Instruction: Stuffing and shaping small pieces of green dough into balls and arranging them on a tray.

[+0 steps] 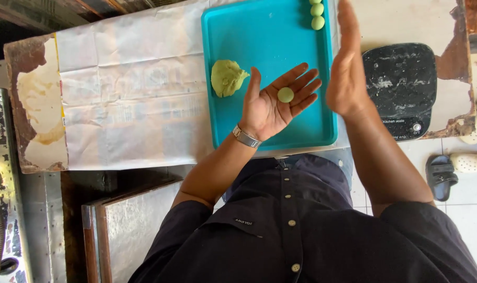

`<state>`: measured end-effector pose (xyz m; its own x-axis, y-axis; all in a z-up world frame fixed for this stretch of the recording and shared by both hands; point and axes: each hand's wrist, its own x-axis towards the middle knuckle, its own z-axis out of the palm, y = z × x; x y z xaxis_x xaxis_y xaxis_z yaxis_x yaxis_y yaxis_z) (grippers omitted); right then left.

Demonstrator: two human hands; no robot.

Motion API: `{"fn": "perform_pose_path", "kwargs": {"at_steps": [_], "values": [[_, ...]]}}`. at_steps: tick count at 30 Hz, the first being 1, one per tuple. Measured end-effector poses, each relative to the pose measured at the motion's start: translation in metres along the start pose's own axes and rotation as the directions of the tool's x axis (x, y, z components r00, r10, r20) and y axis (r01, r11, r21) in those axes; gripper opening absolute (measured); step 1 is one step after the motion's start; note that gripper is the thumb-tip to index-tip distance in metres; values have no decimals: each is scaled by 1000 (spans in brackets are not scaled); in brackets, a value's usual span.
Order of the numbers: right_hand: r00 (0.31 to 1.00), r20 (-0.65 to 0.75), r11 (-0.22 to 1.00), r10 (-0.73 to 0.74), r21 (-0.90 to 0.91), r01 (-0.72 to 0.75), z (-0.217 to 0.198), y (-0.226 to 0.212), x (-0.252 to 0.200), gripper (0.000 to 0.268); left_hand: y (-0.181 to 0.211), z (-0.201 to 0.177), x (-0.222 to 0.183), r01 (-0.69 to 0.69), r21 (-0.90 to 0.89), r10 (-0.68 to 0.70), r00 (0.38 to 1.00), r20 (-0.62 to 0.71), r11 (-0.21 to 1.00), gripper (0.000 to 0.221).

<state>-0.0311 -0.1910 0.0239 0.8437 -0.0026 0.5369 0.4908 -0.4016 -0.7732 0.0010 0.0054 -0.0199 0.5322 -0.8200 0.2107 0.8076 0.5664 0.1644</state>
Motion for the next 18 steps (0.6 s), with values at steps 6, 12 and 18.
{"fn": "perform_pose_path", "kwargs": {"at_steps": [6,12,18], "values": [[893,397,702,213,-698,142,66,-53,7,98,-5,64,11,-70,-110,12,892,-452,991,97],[859,481,766,172,-614,190,95,-45,2,122,-5,6,-15,-6,187,61,955,-289,982,99],[797,559,709,-230,-464,530,112,-44,-52,116,-13,-21,-14,97,174,-82,993,-90,980,101]]}}
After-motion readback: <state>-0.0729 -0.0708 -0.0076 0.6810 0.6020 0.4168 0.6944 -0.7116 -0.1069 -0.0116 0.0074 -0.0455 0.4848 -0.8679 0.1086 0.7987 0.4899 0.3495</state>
